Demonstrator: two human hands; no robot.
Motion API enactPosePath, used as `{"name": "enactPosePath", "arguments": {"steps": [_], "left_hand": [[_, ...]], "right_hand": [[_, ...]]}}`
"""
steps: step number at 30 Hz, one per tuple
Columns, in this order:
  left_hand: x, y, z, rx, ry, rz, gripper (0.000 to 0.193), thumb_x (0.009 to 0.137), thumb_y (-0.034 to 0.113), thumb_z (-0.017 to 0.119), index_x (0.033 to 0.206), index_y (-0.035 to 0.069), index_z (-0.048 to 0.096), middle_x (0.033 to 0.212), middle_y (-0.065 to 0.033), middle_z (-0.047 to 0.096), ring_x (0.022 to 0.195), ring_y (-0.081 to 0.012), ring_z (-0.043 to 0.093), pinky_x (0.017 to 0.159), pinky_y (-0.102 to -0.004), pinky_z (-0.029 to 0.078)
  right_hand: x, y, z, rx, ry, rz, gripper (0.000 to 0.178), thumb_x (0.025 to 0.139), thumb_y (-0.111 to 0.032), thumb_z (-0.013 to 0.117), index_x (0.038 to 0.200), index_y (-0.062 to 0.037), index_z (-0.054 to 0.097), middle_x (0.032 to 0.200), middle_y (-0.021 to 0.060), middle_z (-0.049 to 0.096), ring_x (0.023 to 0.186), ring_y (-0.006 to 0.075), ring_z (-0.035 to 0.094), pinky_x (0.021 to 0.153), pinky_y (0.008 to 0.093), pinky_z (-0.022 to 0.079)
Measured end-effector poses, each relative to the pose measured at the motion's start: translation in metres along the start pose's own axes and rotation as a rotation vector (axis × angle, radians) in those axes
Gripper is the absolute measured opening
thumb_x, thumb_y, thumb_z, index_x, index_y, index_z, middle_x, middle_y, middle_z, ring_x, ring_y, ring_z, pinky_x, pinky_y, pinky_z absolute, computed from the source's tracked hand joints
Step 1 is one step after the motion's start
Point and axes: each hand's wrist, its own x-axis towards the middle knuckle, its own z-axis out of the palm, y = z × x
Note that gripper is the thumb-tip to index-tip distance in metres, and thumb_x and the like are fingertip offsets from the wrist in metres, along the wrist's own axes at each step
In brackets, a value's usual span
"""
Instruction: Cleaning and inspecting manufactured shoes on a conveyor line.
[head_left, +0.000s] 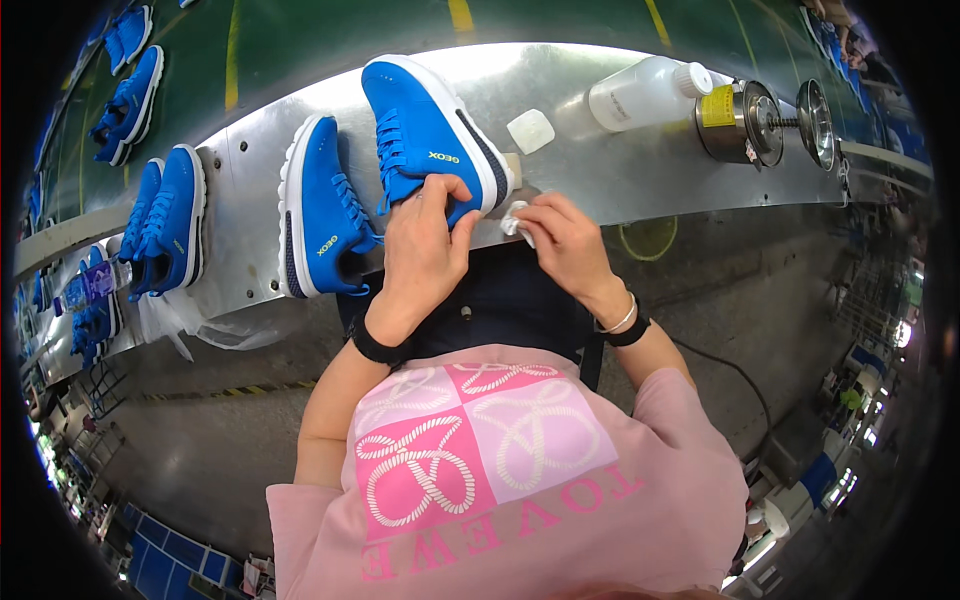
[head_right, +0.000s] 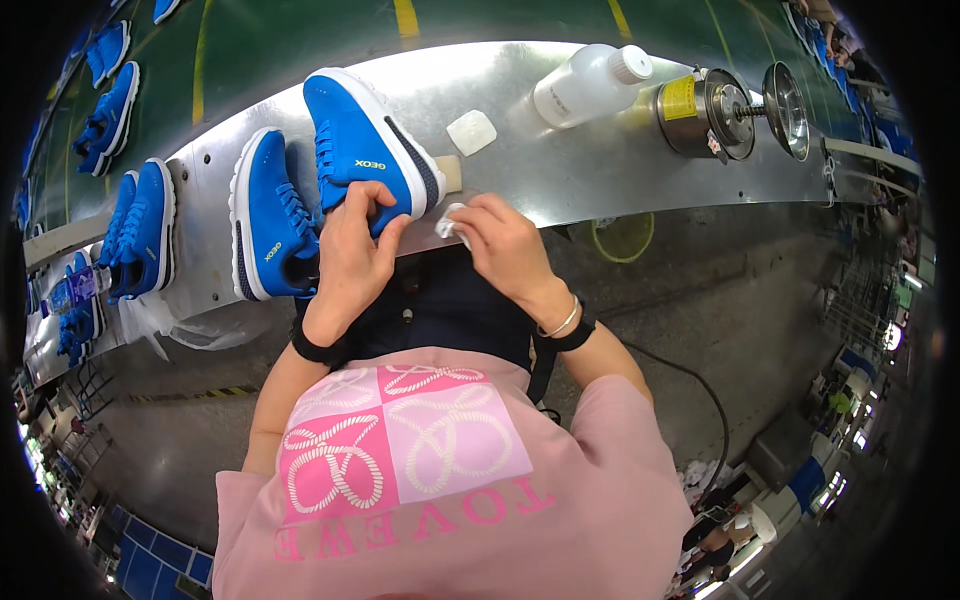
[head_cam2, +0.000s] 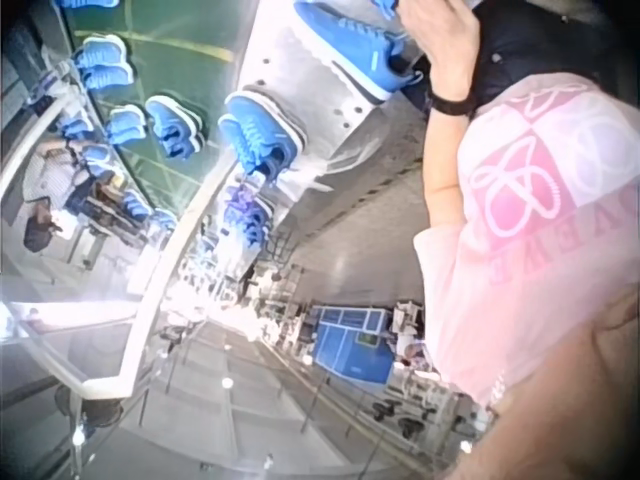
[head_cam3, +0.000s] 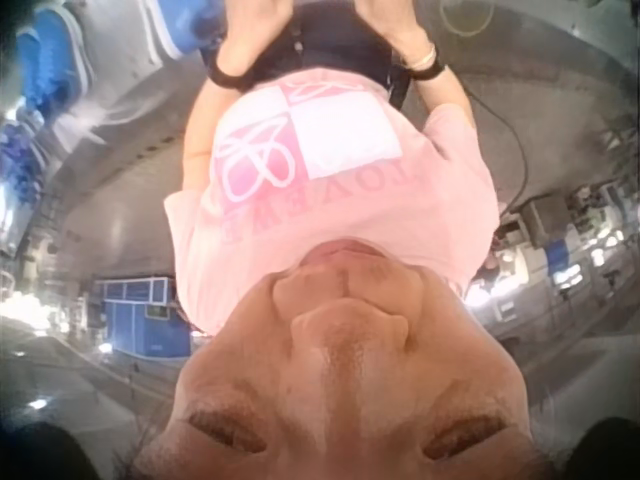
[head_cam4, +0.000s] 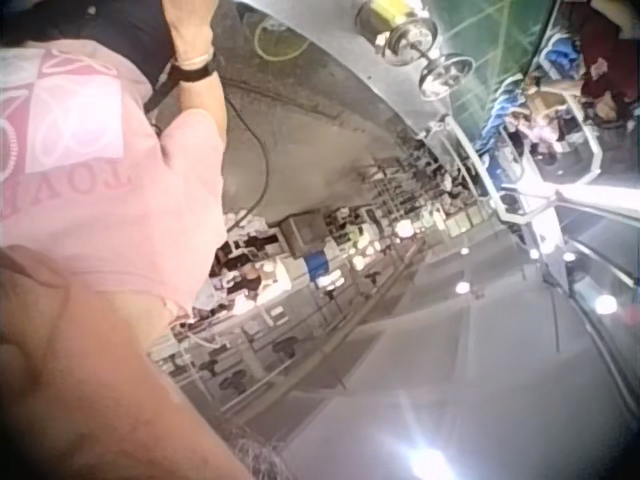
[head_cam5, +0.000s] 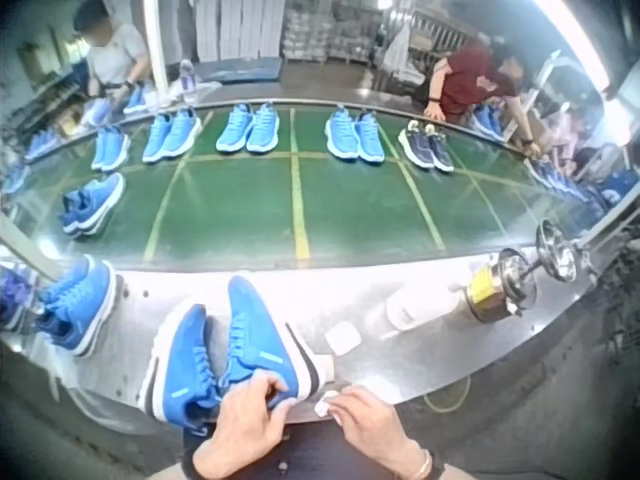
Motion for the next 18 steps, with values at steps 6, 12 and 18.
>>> {"name": "enactPosePath", "arguments": {"steps": [6, 12, 18], "left_hand": [[-0.004, -0.005, -0.002, -0.016, -0.012, -0.066, 0.030, 0.083, 0.006, 0.075, 0.104, 0.007, 0.054, 0.086, -0.0103, 0.058, 0.077, -0.0289, 0.058, 0.072, -0.0373, 0.046], [-0.015, -0.012, -0.007, -0.096, -0.005, -0.132, 0.030, 0.082, 0.004, 0.076, 0.102, 0.003, 0.055, 0.089, -0.0121, 0.060, 0.081, -0.0276, 0.060, 0.076, -0.0344, 0.049], [-0.034, -0.006, -0.047, 0.034, -0.172, 0.009, 0.028, 0.084, 0.004, 0.071, 0.109, 0.003, 0.059, 0.100, -0.0159, 0.063, 0.099, -0.0349, 0.062, 0.084, -0.0404, 0.050]], "right_hand": [[0.011, 0.020, -0.013, 0.028, 0.213, 0.102, 0.015, 0.086, 0.002, 0.067, 0.099, -0.0035, 0.072, 0.097, 0.0131, 0.066, 0.081, 0.0296, 0.067, 0.072, 0.0351, 0.054], [0.035, 0.003, -0.015, -0.189, 0.261, 0.041, 0.029, 0.083, 0.000, 0.070, 0.112, -0.0062, 0.070, 0.117, 0.0133, 0.061, 0.109, 0.0326, 0.058, 0.091, 0.0389, 0.049], [0.056, -0.054, 0.018, 0.038, 0.030, -0.088, 0.057, 0.078, -0.017, 0.077, 0.131, -0.0080, 0.059, 0.132, 0.0195, 0.052, 0.118, 0.0401, 0.050, 0.103, 0.0474, 0.040]]}}
